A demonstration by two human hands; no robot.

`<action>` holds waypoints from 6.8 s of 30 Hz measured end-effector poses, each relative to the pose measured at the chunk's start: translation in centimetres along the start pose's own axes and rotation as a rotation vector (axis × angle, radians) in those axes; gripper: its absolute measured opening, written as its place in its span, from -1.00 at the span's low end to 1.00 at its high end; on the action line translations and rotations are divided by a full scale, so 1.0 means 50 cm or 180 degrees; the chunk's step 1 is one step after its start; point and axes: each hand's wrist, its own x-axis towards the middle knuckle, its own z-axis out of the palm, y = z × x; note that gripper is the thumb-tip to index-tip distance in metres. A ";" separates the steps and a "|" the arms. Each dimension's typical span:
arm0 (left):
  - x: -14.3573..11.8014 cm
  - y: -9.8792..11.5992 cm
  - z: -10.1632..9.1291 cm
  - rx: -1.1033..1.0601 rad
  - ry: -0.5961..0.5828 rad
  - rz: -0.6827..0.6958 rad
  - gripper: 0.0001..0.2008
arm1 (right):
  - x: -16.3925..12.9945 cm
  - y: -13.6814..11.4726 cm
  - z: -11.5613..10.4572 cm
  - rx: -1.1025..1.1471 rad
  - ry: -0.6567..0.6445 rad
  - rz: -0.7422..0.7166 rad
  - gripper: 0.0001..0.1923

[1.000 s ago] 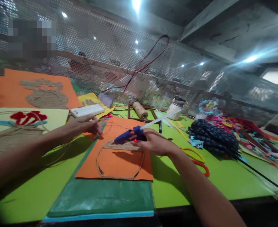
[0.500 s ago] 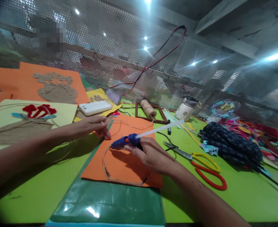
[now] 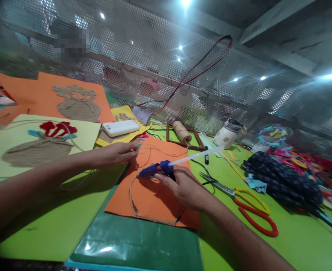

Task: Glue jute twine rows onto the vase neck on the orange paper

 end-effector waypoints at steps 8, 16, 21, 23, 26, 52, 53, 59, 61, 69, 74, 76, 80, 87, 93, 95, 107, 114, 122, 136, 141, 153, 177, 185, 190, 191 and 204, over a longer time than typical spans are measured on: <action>0.002 -0.002 0.001 -0.0019 -0.0054 0.0015 -0.80 | 0.000 -0.001 0.004 -0.0062 0.0014 0.0170 -0.59; 0.001 -0.009 0.002 -0.0127 -0.0073 -0.0006 -0.79 | -0.004 -0.014 0.004 0.0106 0.0000 0.0048 -0.65; 0.005 -0.011 0.002 -0.0159 -0.0098 -0.0036 -0.77 | -0.009 -0.016 0.003 -0.0040 0.0076 0.0061 -0.66; 0.005 -0.010 0.002 -0.0141 -0.0100 -0.0047 -0.77 | -0.010 -0.016 0.004 -0.0129 0.0111 0.0082 -0.66; 0.003 -0.007 0.001 -0.0134 -0.0105 -0.0050 -0.77 | -0.010 -0.017 0.007 -0.0178 0.0159 0.0034 -0.67; 0.001 -0.009 -0.004 -0.0072 -0.0137 -0.0030 -0.76 | -0.015 -0.020 -0.008 -0.0344 0.0139 0.0036 -0.67; 0.001 -0.009 -0.005 -0.0085 -0.0130 -0.0040 -0.76 | -0.016 -0.020 -0.011 -0.0405 0.0140 0.0062 -0.66; -0.001 -0.006 -0.003 -0.0089 -0.0098 -0.0032 -0.75 | -0.022 -0.011 -0.030 -0.0644 0.0069 0.0159 -0.62; 0.000 -0.007 -0.003 -0.0067 -0.0108 -0.0043 -0.75 | -0.023 -0.008 -0.035 -0.0718 0.0061 0.0217 -0.59; 0.004 -0.010 -0.003 -0.0045 -0.0119 -0.0055 -0.77 | -0.025 -0.003 -0.049 -0.0721 -0.0013 0.0136 -0.58; 0.006 -0.013 -0.005 -0.0071 -0.0108 -0.0074 -0.75 | -0.022 -0.012 -0.036 -0.0635 0.0014 0.0148 -0.59; 0.007 -0.015 -0.005 -0.0016 -0.0105 -0.0092 -0.74 | -0.021 -0.013 -0.036 -0.0657 0.0049 0.0171 -0.60; 0.008 -0.013 -0.007 -0.0029 -0.0157 -0.0126 -0.75 | -0.024 -0.010 -0.053 -0.0849 -0.0018 0.0183 -0.59; 0.010 -0.017 -0.007 -0.0201 -0.0197 -0.0193 -0.71 | -0.031 0.000 -0.084 -0.0822 -0.0221 0.0134 -0.58; 0.016 -0.041 -0.005 -0.0260 -0.0213 -0.0035 -0.64 | -0.032 -0.006 -0.083 -0.1030 -0.0127 0.0189 -0.57; 0.014 -0.040 -0.005 -0.0209 -0.0199 -0.0043 -0.66 | -0.030 -0.012 -0.077 -0.0990 -0.0107 0.0135 -0.60; 0.008 -0.032 -0.007 -0.0101 -0.0185 -0.0099 -0.75 | -0.039 -0.005 -0.086 -0.0909 0.0072 -0.0161 -0.65; 0.012 -0.042 -0.005 -0.0193 -0.0191 -0.0053 -0.75 | -0.039 -0.009 -0.107 -0.0784 -0.0136 -0.0001 -0.71; 0.012 -0.047 -0.006 -0.0144 -0.0204 -0.0149 -0.61 | -0.024 -0.008 -0.103 -0.0332 -0.0400 -0.0141 -0.63; 0.009 -0.039 -0.010 0.0072 -0.0171 -0.0177 -0.57 | -0.016 -0.013 -0.072 -0.0389 -0.0252 0.0088 -0.58; 0.012 -0.053 -0.011 0.0212 -0.0174 -0.0025 -0.58 | -0.025 -0.011 -0.104 -0.0763 -0.0342 0.0395 -0.55; -0.007 -0.013 -0.002 0.0095 0.0086 -0.0135 -0.65 | -0.043 -0.019 -0.133 -0.1082 -0.0363 0.0513 -0.62; 0.006 -0.034 -0.026 0.0414 -0.0199 -0.0093 -0.60 | -0.033 -0.017 -0.128 -0.0711 -0.0422 0.0269 -0.65; 0.005 -0.038 -0.025 0.0571 -0.0076 -0.0009 -0.65 | -0.040 -0.022 -0.143 -0.1257 -0.0312 0.0470 -0.61; 0.005 -0.034 -0.026 0.0530 -0.0060 -0.0040 -0.64 | -0.046 -0.015 -0.160 -0.1581 -0.0283 0.0518 -0.62; 0.005 -0.033 -0.026 0.0540 -0.0060 -0.0055 -0.64 | -0.046 -0.013 -0.163 -0.1610 -0.0304 0.0528 -0.61; 0.018 -0.061 -0.022 0.0504 -0.0050 -0.0271 -0.50 | -0.042 -0.014 -0.167 -0.1313 -0.0424 0.0505 -0.59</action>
